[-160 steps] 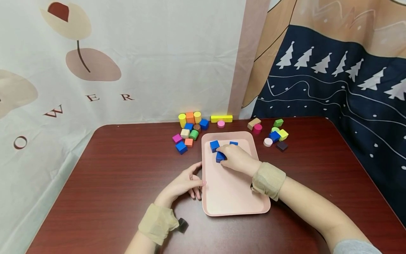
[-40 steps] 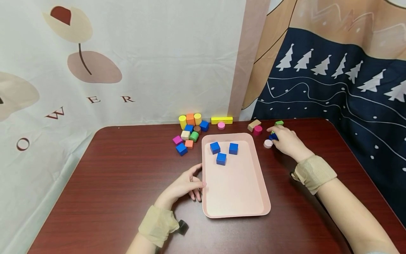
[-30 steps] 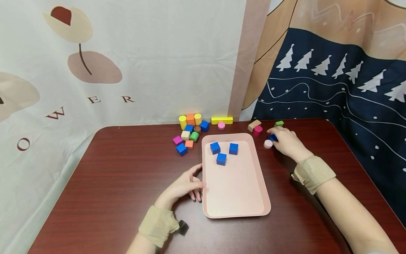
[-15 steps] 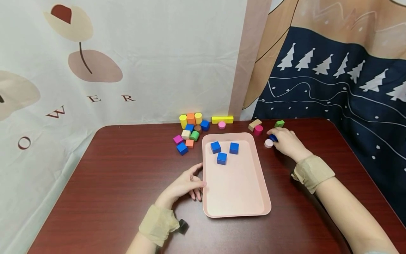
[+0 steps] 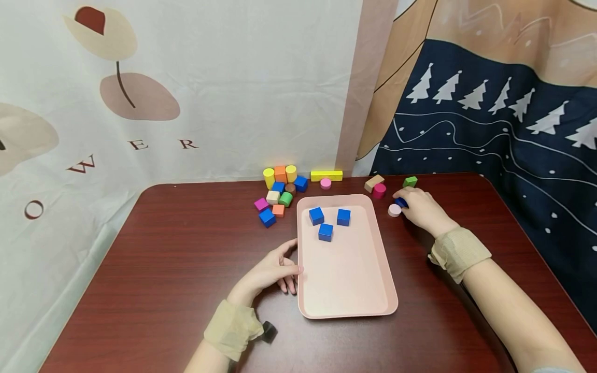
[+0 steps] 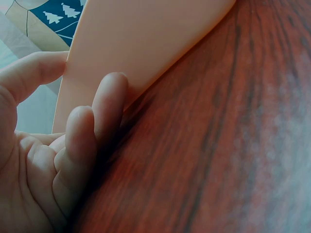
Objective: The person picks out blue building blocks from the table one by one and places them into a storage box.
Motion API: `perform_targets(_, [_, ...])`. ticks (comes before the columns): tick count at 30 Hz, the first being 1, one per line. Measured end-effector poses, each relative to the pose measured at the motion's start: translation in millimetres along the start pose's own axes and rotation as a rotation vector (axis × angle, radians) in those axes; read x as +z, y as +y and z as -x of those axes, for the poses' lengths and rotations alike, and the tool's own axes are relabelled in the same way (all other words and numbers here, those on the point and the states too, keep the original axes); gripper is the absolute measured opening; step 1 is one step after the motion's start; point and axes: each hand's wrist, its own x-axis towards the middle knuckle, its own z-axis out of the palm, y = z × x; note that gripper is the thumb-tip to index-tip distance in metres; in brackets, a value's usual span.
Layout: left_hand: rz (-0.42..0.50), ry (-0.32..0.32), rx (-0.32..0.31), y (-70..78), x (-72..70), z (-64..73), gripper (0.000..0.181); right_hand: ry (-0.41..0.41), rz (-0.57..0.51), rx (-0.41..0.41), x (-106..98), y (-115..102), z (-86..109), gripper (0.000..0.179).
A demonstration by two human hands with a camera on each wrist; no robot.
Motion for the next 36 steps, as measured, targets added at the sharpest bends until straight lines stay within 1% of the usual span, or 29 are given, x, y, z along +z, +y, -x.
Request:
perform_targets(9, [0.002, 0.005, -0.001, 0.6, 1.0, 0.8, 0.077, 0.008, 0.013, -0.034, 0, -1, 1.4, 0.032])
perform_targets(27, [0.001, 0.005, -0.003, 1.2, 1.4, 1.2, 0.078, -0.012, 0.039, -0.050, -2, -3, 2.4, 0.033])
perform_targets(36, [0.000, 0.003, 0.000, 0.8, 0.6, 1.1, 0.079, 0.004, 0.056, -0.065, -8, -10, 2.7, 0.033])
